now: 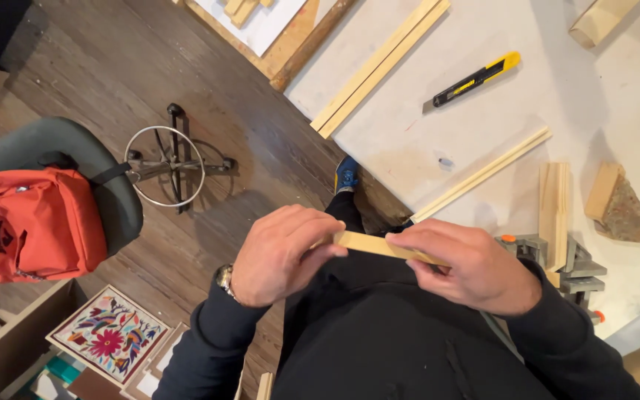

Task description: The recorder is assembling wooden frame components by fitting them into a corner clamp, applying wood glue, and using a hammer to secure joints.

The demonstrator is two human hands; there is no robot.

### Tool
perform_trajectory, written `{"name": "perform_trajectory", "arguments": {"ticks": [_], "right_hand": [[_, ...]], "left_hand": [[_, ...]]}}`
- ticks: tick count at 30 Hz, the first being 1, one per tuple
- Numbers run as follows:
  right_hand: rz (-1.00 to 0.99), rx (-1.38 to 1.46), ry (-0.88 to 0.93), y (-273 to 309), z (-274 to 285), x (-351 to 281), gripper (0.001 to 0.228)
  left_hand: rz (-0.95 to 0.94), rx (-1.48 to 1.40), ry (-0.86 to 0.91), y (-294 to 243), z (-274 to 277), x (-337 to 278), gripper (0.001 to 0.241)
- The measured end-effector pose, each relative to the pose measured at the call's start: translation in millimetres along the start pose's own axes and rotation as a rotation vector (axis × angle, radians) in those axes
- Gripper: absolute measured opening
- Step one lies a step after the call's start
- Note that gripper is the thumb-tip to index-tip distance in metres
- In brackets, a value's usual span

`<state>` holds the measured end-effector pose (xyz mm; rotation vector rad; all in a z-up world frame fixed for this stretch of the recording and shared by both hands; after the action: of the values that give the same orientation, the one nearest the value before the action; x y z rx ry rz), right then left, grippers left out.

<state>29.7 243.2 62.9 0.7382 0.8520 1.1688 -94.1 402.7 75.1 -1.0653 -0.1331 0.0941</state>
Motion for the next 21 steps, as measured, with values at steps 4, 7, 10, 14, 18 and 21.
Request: {"name": "perform_trajectory", "arguments": {"ticks": [4, 7, 10, 14, 18, 21], "right_hand": [[-0.029, -0.018, -0.030, -5, -3, 11, 0.045], [-0.006, -0.007, -0.017, -9, -13, 22, 0.044], [0.072, -0.041, -0.037, -4, -17, 39, 0.041], [0.179, -0.357, -0.236, 14, 3, 47, 0.041], [0.078, -0.380, -0.244, -8, 3, 30, 0.039], [-0.014, -0.352, -0.157, -29, -10, 18, 0.035]], "left_hand": [[-0.052, 0.034, 0.027, -6, 9, 13, 0.035], [-0.149, 0.123, 0.045, -19, 3, 22, 0.047], [-0.124, 0.204, 0.093, -6, -10, 19, 0.031], [0.177, 0.313, 0.012, 50, 4, 20, 0.013], [0.253, 0.413, -0.256, 118, 28, 16, 0.019], [0.320, 0.295, -0.370, 172, 28, 17, 0.025]]}}
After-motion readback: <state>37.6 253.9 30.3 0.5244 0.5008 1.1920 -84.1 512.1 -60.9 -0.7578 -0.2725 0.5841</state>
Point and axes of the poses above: each hand's wrist, its own x-axis towards the middle knuckle, its own z-axis out of the back of the hand, y = z × x, the point moved 8 cm from there along x, towards the middle knuckle, and after that the axes turned 8 degrees about -x, right-handed, at the moved point
